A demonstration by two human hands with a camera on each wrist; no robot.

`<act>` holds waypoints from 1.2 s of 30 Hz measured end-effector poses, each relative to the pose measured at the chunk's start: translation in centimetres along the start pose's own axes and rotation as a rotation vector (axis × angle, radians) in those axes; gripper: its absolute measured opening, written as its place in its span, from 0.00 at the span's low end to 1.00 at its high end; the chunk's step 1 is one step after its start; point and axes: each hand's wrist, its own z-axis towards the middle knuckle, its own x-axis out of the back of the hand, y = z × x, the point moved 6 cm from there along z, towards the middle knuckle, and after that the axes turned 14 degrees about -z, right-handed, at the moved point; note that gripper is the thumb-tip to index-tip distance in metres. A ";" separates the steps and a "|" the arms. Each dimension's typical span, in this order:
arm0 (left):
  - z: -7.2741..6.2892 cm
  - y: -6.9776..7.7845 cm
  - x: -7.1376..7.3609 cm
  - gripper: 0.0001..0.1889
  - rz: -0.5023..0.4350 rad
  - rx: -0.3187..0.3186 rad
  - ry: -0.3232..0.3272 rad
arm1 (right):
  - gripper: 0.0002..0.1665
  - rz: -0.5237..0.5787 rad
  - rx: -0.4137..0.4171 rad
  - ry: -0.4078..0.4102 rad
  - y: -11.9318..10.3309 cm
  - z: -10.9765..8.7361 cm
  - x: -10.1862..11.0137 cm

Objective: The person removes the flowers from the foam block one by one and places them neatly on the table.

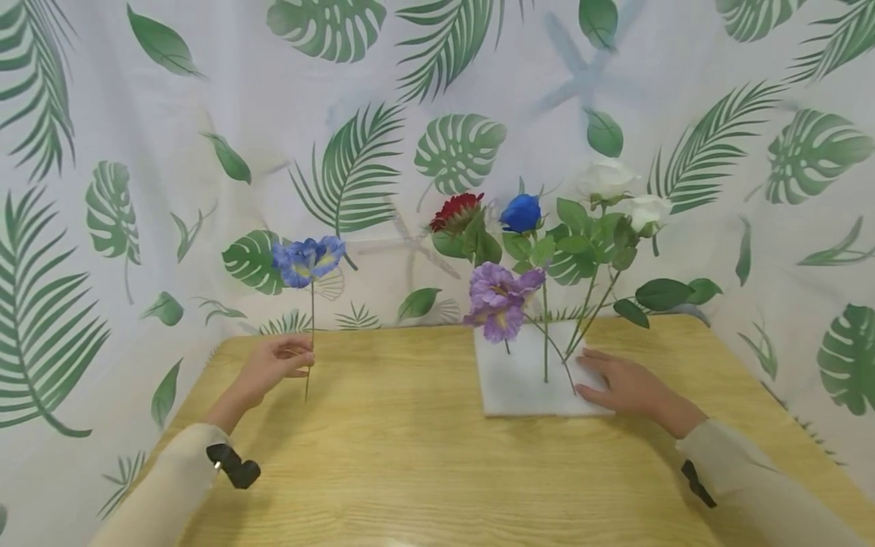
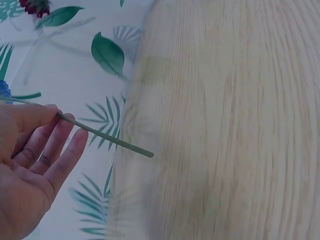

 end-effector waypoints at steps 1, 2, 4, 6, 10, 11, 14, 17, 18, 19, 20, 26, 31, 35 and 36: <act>-0.2 -0.1 0.4 0.11 0.002 0.003 0.002 | 0.36 0.001 0.001 0.003 0.0 0.0 0.0; -0.3 -0.1 0.9 0.12 0.003 0.011 0.011 | 0.36 0.002 0.002 0.006 0.0 0.0 0.0; -0.7 -0.3 1.7 0.13 0.005 0.027 0.016 | 0.36 0.000 0.005 0.011 0.0 0.0 0.0; -1.0 -0.5 2.5 0.14 0.011 0.047 0.026 | 0.36 0.001 0.005 0.013 0.0 0.0 -0.1; -1.6 -1.0 4.1 0.15 0.025 0.074 0.042 | 0.36 -0.001 0.004 0.009 0.0 0.0 0.0; -1.7 -1.1 4.5 0.15 0.026 0.078 0.041 | 0.36 0.001 0.003 0.010 0.0 0.0 0.0; -2.0 -1.6 5.5 0.17 0.026 0.089 0.036 | 0.36 0.002 0.000 0.008 -0.1 0.0 0.1; -2.1 -2.2 6.5 0.19 0.028 0.104 0.031 | 0.36 0.003 0.001 0.010 -0.1 0.0 0.2; -2.2 -2.5 6.8 0.19 0.032 0.108 0.030 | 0.36 0.000 0.002 0.010 -0.2 0.0 0.2; -2.3 -2.6 7.1 0.19 0.035 0.113 0.031 | 0.36 -0.002 0.004 0.012 -0.2 0.0 0.2; -2.4 -2.8 7.3 0.20 0.040 0.123 0.036 | 0.36 -0.003 0.007 0.014 -0.2 0.0 0.2; -2.7 -3.3 8.3 0.22 0.047 0.184 0.056 | 0.36 -0.011 0.014 0.012 0.0 0.1 0.0; -3.1 -3.5 8.7 0.22 -0.020 0.148 0.000 | 0.36 0.003 0.007 0.004 0.1 0.1 -0.1; -3.3 -4.0 8.8 0.21 -0.017 0.200 0.007 | 0.37 0.008 0.007 0.002 0.2 0.1 -0.1; -3.3 -4.2 8.8 0.22 0.004 0.235 0.022 | 0.37 0.008 0.007 0.004 0.2 0.1 -0.1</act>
